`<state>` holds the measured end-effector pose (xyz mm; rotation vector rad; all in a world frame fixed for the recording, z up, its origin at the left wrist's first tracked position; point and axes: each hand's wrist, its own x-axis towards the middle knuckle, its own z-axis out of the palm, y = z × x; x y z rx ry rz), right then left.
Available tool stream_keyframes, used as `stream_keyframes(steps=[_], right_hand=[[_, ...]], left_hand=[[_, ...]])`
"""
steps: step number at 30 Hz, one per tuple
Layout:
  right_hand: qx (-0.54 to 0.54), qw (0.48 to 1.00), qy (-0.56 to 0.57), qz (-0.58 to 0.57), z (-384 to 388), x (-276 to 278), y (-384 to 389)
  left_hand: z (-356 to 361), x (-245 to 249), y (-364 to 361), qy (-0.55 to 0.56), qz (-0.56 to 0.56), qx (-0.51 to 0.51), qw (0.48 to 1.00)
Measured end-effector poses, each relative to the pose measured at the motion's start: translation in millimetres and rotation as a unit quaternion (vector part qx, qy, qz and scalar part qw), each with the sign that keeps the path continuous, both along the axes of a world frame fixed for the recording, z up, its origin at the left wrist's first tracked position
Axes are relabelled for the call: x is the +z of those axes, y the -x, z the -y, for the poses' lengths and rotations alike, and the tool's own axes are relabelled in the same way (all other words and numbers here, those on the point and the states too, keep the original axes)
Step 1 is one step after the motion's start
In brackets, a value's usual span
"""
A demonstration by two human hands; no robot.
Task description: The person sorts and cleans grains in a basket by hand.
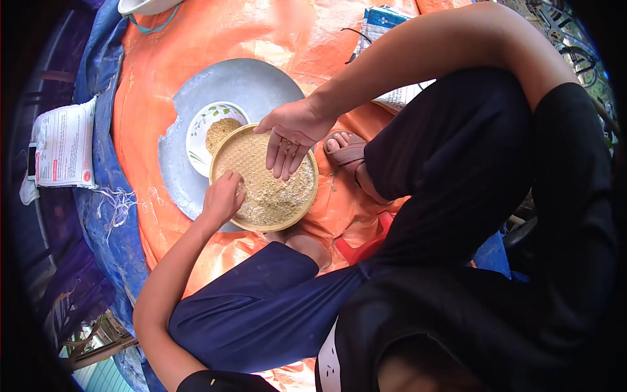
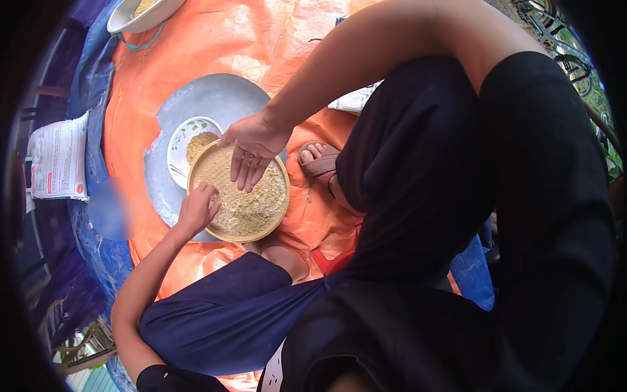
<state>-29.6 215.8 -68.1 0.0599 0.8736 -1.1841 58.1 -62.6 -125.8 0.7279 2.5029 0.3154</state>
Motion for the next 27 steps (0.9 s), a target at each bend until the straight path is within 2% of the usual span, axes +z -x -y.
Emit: stream_keyframes(steps=[4,8,13,14,15,19,27], right_hand=[[0.032,0.999,-0.025,0.018,7.9,-17.5,5.3],[-0.084,0.973,-0.11,-0.186,38.8,-15.0,19.6],[-0.122,0.915,-0.136,-0.359,74.2,-34.0,54.8],[-0.124,0.9,-0.198,-0.369,86.8,-30.2,55.9],[-0.14,0.898,-0.192,-0.37,99.4,-37.8,58.3],[-0.071,0.859,-0.227,-0.454,139.5,-27.7,55.6],[0.051,0.867,-0.166,-0.467,181.1,-29.6,67.1]], left_hand=[[2.7,-3.0,8.0,-0.007,0.025,0.008,1.0],[3.2,-5.4,12.1,-0.005,0.026,0.022,0.999],[4.2,-23.8,16.0,-0.015,0.015,0.023,1.0],[6.6,-29.2,16.2,-0.02,0.003,0.028,0.999],[8.0,-32.4,14.0,-0.023,-0.008,0.036,0.999],[10.2,-34.9,11.6,-0.03,-0.032,0.008,0.999],[14.9,-31.6,1.0,-0.058,-0.041,0.015,0.997]])
